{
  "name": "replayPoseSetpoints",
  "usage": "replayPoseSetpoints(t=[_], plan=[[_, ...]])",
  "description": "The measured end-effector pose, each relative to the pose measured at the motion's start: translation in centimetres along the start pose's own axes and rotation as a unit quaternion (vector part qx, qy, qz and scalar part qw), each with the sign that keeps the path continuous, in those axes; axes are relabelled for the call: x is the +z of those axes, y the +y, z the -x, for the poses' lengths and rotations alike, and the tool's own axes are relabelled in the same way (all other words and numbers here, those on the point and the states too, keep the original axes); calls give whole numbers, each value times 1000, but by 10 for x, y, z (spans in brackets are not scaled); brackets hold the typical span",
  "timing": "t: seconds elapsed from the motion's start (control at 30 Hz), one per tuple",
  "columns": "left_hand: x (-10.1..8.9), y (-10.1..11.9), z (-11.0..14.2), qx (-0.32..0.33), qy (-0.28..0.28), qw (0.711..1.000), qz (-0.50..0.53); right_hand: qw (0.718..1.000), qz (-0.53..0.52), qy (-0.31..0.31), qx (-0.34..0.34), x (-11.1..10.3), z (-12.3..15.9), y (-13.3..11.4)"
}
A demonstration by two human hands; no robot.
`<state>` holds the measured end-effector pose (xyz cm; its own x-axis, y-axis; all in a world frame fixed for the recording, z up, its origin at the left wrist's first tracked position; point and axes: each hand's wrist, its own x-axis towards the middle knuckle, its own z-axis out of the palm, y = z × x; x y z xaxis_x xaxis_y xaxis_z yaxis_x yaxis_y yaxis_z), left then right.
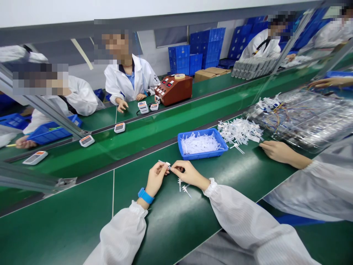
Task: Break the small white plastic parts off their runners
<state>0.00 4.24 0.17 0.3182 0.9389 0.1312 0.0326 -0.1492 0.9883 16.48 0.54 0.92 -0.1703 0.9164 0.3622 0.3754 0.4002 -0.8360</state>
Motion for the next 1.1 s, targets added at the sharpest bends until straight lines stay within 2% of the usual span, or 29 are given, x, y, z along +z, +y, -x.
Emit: replayPoseSetpoints(t=[0.17, 1.1], plan=[[0, 1, 0, -1, 2, 1000, 3, 1000, -7, 21, 0, 1, 0, 1], [0, 1, 0, -8, -4, 1000, 9, 1000, 12, 3, -16, -1, 0, 0]])
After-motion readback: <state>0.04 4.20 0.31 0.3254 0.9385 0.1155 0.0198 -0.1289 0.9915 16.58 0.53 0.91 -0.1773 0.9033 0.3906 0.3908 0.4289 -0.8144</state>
